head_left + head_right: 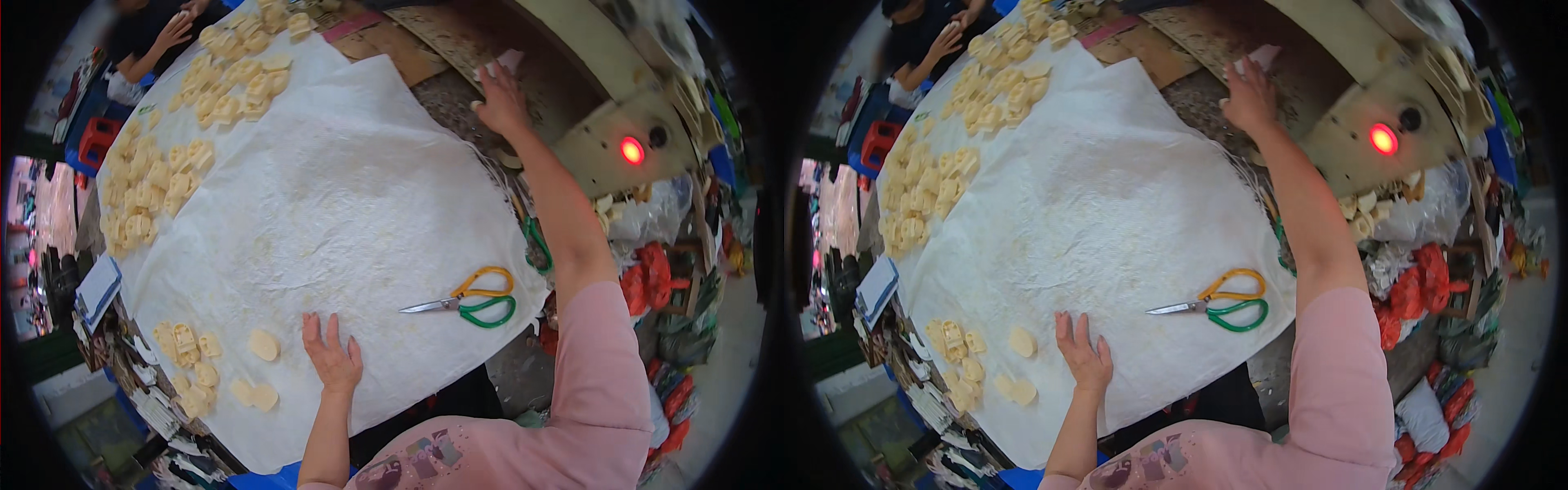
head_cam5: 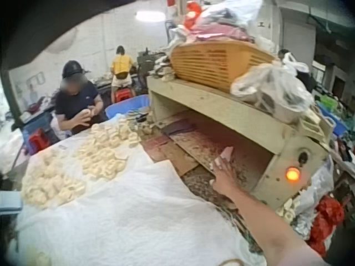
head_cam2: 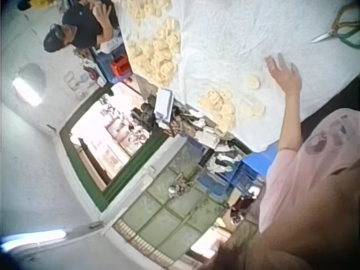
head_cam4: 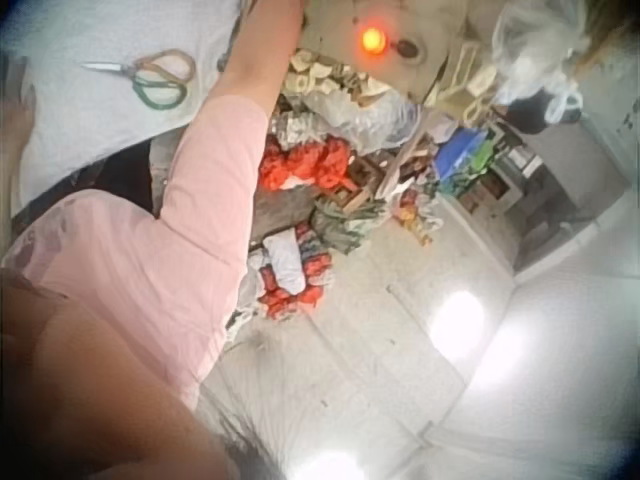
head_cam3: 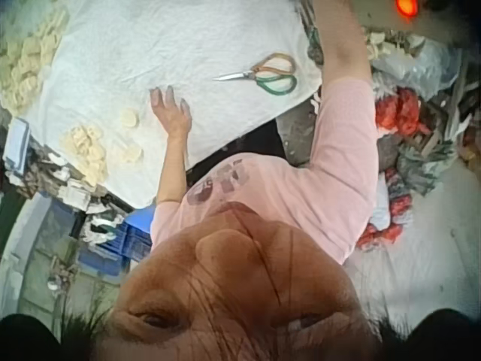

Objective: The recorder picks up a plastic bag and fills it with shoe sole components from a blue bin, then places the bag aside.

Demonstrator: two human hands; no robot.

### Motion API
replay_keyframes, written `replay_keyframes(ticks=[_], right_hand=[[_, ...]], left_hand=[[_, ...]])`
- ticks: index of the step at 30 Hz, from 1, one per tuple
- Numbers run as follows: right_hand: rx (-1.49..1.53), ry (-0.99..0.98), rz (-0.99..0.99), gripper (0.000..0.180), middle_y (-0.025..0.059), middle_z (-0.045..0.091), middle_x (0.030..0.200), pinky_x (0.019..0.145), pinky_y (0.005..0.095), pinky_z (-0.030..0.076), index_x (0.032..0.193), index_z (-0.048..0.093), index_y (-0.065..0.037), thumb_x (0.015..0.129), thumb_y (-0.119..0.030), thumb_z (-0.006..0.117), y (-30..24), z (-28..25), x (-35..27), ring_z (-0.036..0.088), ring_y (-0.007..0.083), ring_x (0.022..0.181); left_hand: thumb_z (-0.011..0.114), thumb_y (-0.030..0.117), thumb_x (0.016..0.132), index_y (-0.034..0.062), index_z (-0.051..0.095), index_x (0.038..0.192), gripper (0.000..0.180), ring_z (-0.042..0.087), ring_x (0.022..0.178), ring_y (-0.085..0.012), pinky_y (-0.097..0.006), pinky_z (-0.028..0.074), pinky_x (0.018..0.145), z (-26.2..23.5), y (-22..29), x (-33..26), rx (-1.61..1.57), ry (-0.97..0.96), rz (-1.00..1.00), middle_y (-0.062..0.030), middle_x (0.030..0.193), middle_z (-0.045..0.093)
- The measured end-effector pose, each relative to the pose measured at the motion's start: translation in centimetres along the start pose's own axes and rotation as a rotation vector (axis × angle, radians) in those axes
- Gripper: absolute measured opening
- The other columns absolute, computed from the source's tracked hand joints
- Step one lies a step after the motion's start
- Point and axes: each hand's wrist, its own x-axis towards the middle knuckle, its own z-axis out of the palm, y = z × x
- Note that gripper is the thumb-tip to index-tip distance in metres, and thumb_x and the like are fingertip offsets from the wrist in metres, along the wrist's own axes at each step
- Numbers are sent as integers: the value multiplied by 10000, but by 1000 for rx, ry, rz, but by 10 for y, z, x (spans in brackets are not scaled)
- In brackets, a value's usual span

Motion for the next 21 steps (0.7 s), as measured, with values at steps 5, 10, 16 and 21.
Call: replay_keyframes(ticks=[5,10,16,21], right_hand=[[-52,26,-140,513,85,451,1229,954,430,321,1200,471,-117,704,-47,578,21,8,-3,360,276,1185],[93,120,-239,401,103,556,984,827,388,419,1049,561,-87,678,57,509,8,-12,-13,483,294,998],[722,264,-142,361,99,583,1042,845,266,413,1060,561,-61,754,92,446,-47,-95,-41,558,175,984],[962,69,-287,225,95,576,1077,881,272,397,1079,519,12,870,29,438,-160,-130,-97,532,175,1017]], left_hand=[[605,82,659,25,470,1166,528,301,1214,-404,-509,250,993,3,2,3,-30,-44,10,-198,1235,338],[614,89,652,27,484,1151,520,314,1208,-398,-515,268,980,1,-3,-2,-15,-31,-13,-193,1224,354],[645,94,621,55,501,1153,553,336,1193,-362,-470,308,968,2,-13,2,-56,12,-8,-186,1240,365],[662,165,645,73,511,1153,538,337,1196,-357,-443,312,979,-5,-22,-11,-186,134,-53,-190,1241,374]])
